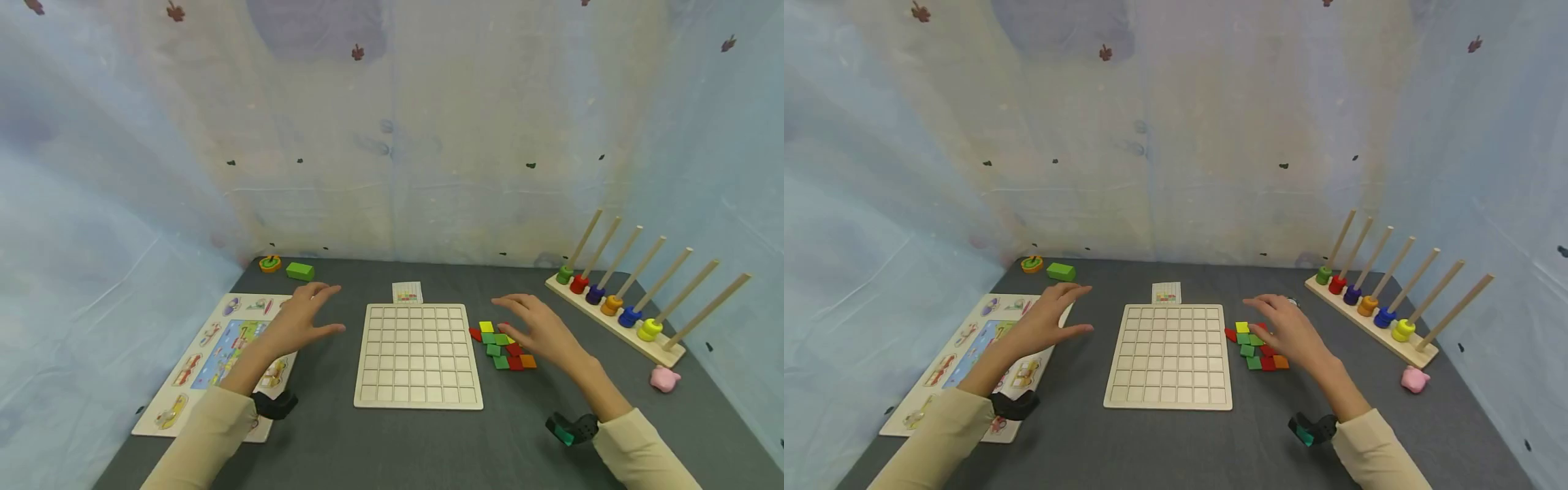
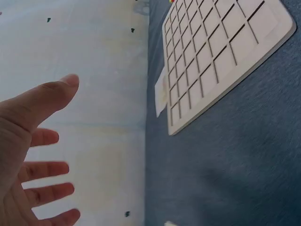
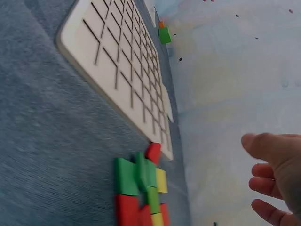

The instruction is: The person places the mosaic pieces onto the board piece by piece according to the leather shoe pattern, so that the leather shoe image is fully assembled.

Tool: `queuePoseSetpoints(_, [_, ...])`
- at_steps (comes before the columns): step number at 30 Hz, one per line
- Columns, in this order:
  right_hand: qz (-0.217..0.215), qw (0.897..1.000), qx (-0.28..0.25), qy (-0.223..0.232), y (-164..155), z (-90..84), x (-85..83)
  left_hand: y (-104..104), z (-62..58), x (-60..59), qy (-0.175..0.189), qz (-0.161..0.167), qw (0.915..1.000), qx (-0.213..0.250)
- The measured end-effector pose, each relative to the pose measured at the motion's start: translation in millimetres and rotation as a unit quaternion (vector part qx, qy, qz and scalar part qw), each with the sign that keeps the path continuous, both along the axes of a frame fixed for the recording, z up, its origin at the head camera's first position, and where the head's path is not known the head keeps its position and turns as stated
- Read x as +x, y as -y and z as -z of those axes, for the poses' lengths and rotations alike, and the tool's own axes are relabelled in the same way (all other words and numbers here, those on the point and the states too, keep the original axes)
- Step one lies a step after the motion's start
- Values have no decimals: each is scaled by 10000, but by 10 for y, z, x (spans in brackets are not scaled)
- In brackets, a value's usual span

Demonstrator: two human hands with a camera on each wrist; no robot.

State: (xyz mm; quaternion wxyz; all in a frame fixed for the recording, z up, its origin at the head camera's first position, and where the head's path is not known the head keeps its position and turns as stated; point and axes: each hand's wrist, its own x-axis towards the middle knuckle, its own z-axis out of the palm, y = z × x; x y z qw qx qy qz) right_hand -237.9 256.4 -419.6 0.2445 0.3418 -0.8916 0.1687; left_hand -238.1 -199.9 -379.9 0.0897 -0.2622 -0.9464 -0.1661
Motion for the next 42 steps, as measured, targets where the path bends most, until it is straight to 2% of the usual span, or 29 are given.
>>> queuePoseSetpoints(6, [166, 9994, -95, 278, -20, 216, 25, -51, 257, -35, 469, 311, 9976, 410])
queuePoseSetpoints(15, [469, 9944, -446, 836, -122, 460, 26, -135, 598, -33, 1074, 283, 9903, 834])
queuePoseSetpoints(20, [913, 9858, -564, 1290, -184, 578, 11, -179, 758, -52, 1311, 298, 9860, 985])
queuePoseSetpoints(23, [1186, 9812, -670, 1371, -204, 644, -4, -197, 844, -66, 1432, 255, 9837, 1062])
queuePoseSetpoints(30, [1631, 9758, -910, 1135, -220, 768, -44, -211, 1000, -116, 1376, 72, 9879, 707])
queuePoseSetpoints(38, [1848, 9709, -1095, 1058, -192, 875, -60, -215, 1052, -121, 1313, 6, 9891, 662])
queuePoseSetpoints(42, [1919, 9679, -1228, 1057, -176, 895, -73, -218, 1084, -129, 1167, 14, 9913, 616])
